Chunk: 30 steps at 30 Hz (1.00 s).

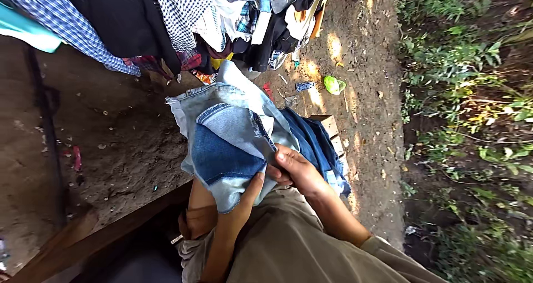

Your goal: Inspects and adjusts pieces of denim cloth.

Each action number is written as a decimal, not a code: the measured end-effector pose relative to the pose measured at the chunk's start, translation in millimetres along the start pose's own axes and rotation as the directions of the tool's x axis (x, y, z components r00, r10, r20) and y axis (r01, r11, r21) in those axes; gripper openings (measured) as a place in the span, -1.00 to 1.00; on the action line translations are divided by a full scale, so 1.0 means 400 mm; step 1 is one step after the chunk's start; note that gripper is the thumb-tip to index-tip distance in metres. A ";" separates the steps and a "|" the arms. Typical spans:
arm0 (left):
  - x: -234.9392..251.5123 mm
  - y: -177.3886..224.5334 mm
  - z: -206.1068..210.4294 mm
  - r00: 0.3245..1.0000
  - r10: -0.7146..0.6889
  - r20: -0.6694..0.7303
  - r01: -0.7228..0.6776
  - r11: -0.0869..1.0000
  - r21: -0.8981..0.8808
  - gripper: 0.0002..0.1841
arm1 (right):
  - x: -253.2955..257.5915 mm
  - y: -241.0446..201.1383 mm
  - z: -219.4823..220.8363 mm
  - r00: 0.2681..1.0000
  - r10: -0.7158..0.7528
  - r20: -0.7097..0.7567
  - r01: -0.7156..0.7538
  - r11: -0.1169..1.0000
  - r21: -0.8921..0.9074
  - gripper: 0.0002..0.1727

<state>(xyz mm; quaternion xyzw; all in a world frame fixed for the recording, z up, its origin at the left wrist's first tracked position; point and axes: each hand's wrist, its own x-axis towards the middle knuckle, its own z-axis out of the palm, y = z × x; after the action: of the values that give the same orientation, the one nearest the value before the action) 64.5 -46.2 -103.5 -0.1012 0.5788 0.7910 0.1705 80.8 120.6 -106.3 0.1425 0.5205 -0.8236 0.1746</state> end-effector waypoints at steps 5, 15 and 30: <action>0.010 0.003 0.011 0.994 0.097 0.060 -0.090 0.990 -0.111 -0.71 | -0.028 0.013 -0.011 0.983 -0.181 0.027 0.180 0.927 -0.329 -0.57; -0.010 0.051 0.044 0.999 0.023 -0.041 -0.023 1.000 0.003 -0.72 | -0.054 0.075 -0.010 0.834 -0.548 0.069 0.252 0.267 -0.930 -0.40; -0.007 0.046 0.034 0.997 -0.080 -0.014 0.080 0.997 -0.017 -0.76 | -0.008 -0.006 -0.003 1.000 -0.022 -0.002 0.022 0.997 -0.069 -0.65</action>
<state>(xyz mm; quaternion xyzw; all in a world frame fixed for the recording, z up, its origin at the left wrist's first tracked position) 60.5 -38.9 -82.0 -0.1318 0.5689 0.7875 0.1969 82.6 123.1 -103.5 0.1318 0.5506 -0.8067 0.1695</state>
